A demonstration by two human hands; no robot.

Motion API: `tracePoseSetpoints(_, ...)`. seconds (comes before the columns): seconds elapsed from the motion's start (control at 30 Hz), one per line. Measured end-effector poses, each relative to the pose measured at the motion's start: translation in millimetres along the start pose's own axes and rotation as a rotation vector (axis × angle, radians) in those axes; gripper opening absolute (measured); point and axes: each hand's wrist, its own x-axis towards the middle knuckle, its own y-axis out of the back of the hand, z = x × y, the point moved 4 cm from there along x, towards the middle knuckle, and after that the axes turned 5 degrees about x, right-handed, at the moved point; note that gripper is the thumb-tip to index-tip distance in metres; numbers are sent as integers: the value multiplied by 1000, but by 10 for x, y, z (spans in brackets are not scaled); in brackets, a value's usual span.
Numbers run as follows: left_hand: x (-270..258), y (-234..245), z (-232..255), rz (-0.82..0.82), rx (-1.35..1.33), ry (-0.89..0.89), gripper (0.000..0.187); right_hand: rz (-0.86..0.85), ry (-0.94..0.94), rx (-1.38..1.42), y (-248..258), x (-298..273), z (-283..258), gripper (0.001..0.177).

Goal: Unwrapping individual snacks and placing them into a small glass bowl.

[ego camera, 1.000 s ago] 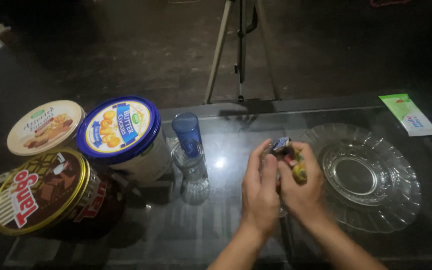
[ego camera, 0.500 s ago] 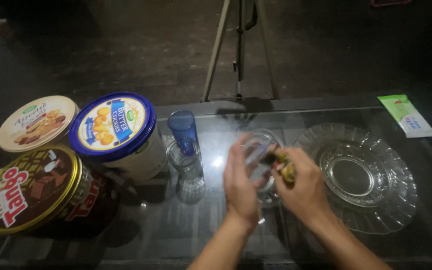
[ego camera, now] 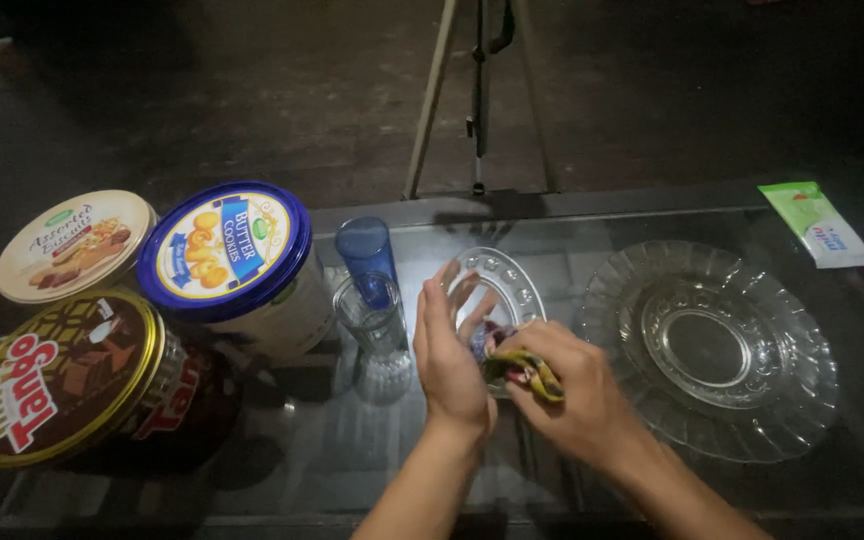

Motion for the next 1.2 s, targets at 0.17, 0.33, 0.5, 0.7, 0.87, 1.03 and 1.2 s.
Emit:
tracePoseSetpoints(0.17,-167,-197,68,-75,25,78,66,247,-56,-199,103,-24,236,33)
tracePoseSetpoints(0.33,-251,-283,-256,-245,72,-43,64,403,-117,-69,54,-160,174,48)
tracePoseSetpoints(0.5,-140,-160,-113,-214,15,-49,68,83,-63,109,-184,-335,349,55)
tracePoseSetpoints(0.7,32,1,92,-32,-150,25,73,20,211,-273,-126,-177,-58,41)
tracePoseSetpoints(0.87,-60,-66,-5,-126,-107,79,72,109,36,-329,-73,-106,252,55)
tracePoseSetpoints(1.03,-206,-221,-79,-267,59,52,70,109,-167,-46,-55,-130,178,58)
tracePoseSetpoints(1.2,-114,-56,-181,-281,-93,9,68,-103,-29,105,-172,-216,52,51)
